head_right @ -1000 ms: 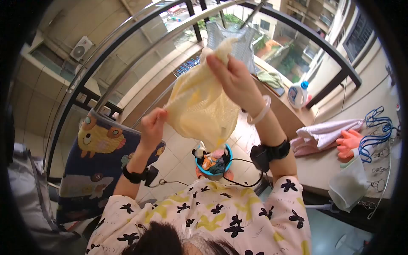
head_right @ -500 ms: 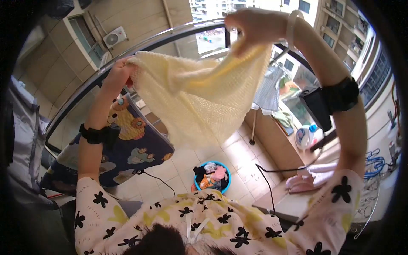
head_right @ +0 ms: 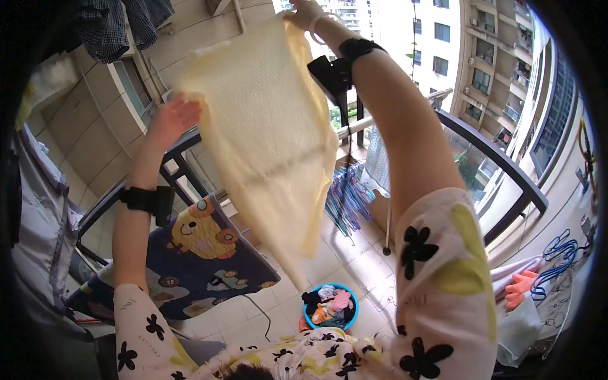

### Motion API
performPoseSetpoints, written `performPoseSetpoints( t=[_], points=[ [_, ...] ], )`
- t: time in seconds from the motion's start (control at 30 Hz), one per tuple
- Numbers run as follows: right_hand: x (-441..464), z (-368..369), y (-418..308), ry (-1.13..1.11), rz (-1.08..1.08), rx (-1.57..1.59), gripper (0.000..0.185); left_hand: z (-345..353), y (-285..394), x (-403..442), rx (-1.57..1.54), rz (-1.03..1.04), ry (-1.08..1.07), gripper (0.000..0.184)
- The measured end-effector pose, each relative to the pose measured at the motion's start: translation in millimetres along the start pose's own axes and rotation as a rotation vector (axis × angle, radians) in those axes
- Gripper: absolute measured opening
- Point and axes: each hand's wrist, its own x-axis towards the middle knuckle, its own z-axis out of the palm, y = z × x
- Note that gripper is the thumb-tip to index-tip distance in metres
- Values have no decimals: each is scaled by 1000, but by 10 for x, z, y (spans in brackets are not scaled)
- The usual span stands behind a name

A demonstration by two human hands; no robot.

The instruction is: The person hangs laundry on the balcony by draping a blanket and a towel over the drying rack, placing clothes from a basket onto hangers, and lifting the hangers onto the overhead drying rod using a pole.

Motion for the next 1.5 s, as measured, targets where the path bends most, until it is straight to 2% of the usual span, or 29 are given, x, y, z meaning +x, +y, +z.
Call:
performPoseSetpoints(
  t=[0.03,0.07,0.1,0.13,0.2,0.3,0.4,0.43,0.53,0.57,0.63,0.7,0.77,0.8,0.83,0.9,0.97,1.0,1.03,1.07,1.1,1.13,1.17,1.2,1.23,1.3,1.37,1.47,1.5],
  points=[
    [-13,338,103,49,-88,175,67,-104,-74,28,202,-57,-95,36],
    [-327,262,-151,-240,145,150,86,26,-102,-128,390,-188,59,38],
    [-594,45,-387,-481,187,200,84,26,-241,-247,407,-137,59,39],
    [-853,81,-362,-523,20,266,71,16,-388,-398,425,-87,59,40],
    [-1512,-149,-504,-681,14,619,37,235,-392,-1071,388,-78,-52,36],
    [-2436,-754,-731,-907,478,556,31,253,-774,-1743,300,-80,-110,32],
    [-3335,-711,-716,-907,711,596,37,245,-1378,-2070,403,-185,-58,29],
    [-3554,-627,-763,-872,760,614,40,257,-1591,-2022,485,-88,78,27],
    [-4037,-253,-968,-582,608,564,52,432,-2034,-1877,477,90,271,24],
    [-4117,-148,-1010,-587,618,563,52,472,-2106,-1837,385,188,326,22],
    [-4231,101,-984,-400,698,657,57,494,-2005,-1763,487,132,285,21],
    [-4291,312,-885,-376,862,771,62,511,-1938,-1771,588,79,239,19],
    [-4272,390,-834,-89,877,463,63,517,-1909,-1745,662,40,314,20],
    [-4391,563,-726,-85,734,300,51,479,-1903,-1744,662,42,305,20],
    [-4417,593,-658,-79,739,295,51,417,-1896,-1754,816,18,293,22],
    [-4415,626,-567,-519,882,674,40,387,-1787,-1801,976,3,273,24],
    [-4240,262,-696,-443,818,672,32,416,-1518,-1909,1101,-74,207,27],
    [-4128,57,-678,-589,1036,791,30,370,-1527,-1925,1107,-65,201,27],
    [-4104,-81,-634,-739,1259,911,28,302,-1562,-1941,845,1,157,26],
    [-4043,-105,-468,-793,1296,957,30,257,-1578,-1912,719,33,131,25],
    [-3868,-247,-388,-755,1192,1040,33,221,-1585,-1884,592,62,101,25],
    [-3726,-326,-367,-586,1137,895,37,214,-1586,-1832,230,56,110,25],
    [-3580,-186,-224,-504,1092,830,40,243,-1507,-1740,34,55,64,27],
    [-3247,-387,-319,-464,874,654,45,272,-1432,-1645,-171,45,20,30],
    [-3051,-249,-188,-392,854,640,45,301,-1359,-1550,-367,27,-21,34],
    [-2664,-52,-100,-151,674,448,49,221,-1275,-1231,-525,49,-227,41],
    [-2361,177,-178,-145,603,254,46,67,-1271,-1035,-693,184,-376,38],
    [-2241,126,-122,21,663,163,39,87,-1243,-1020,-750,258,-244,36],
    [-2197,18,-59,-141,732,182,36,146,-1194,-1084,-735,201,-283,34]
  ],
)
